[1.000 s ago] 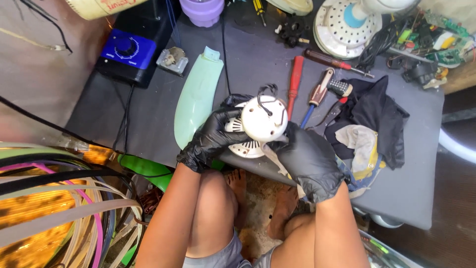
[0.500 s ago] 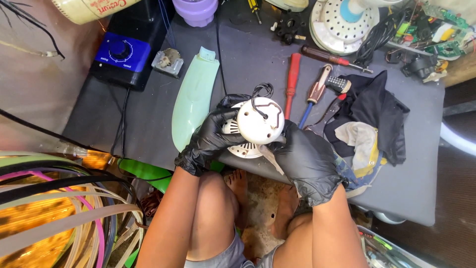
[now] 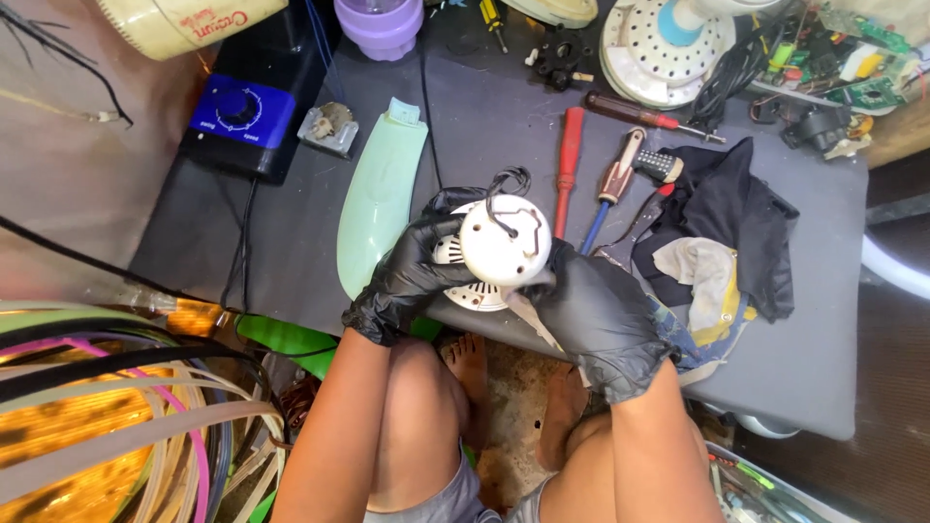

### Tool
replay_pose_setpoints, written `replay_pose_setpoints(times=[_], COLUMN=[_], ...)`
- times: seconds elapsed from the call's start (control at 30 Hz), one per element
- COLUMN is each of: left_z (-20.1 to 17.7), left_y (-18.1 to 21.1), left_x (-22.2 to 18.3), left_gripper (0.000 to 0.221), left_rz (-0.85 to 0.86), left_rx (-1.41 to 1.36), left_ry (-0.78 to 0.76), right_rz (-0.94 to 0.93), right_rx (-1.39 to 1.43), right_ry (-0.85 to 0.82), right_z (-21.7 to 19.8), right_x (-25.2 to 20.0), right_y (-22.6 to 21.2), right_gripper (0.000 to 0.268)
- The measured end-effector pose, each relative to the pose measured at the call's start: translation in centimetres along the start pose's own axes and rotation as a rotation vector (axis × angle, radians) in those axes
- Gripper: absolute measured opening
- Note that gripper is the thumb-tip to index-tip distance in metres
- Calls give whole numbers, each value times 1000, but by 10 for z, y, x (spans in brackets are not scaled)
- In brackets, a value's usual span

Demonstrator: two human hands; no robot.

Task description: Cleaning a small white fan motor using a cloth and wearing protective gloves at a workbench.

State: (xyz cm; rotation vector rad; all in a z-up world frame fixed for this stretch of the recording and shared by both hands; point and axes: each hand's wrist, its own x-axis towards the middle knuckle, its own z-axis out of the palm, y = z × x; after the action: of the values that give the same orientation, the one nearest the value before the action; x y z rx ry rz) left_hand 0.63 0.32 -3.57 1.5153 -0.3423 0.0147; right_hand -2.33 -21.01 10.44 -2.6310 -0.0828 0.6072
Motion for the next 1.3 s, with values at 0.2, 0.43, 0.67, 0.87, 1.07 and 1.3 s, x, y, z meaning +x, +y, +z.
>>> replay_pose_setpoints(times=[0.2, 0.43, 0.67, 0.87, 1.07, 1.3], left_z=[-1, -2, 1, 6, 9, 7], left_y=[-9, -18, -21, 5, 1, 1], left_x=[0, -6, -7, -7, -5, -5], left_gripper=[55, 60, 55, 55, 56, 58], left_rz=[58, 87, 92, 56, 78, 79], left_rx=[76, 80, 166, 171, 160, 159], left_ry=[-18, 9, 12, 29, 48, 62], right_rz=[-32, 4, -9, 8, -14, -52], right_rx=[-47, -53, -44, 50, 26, -30], right_ry=[10, 56, 113, 85, 107, 111], right_z=[9, 11, 20, 10, 19, 27], right_x=[4, 0, 8, -13, 6, 7], right_y=[25, 15, 25, -3, 24, 27], right_gripper=[50, 45, 42, 47, 46, 44])
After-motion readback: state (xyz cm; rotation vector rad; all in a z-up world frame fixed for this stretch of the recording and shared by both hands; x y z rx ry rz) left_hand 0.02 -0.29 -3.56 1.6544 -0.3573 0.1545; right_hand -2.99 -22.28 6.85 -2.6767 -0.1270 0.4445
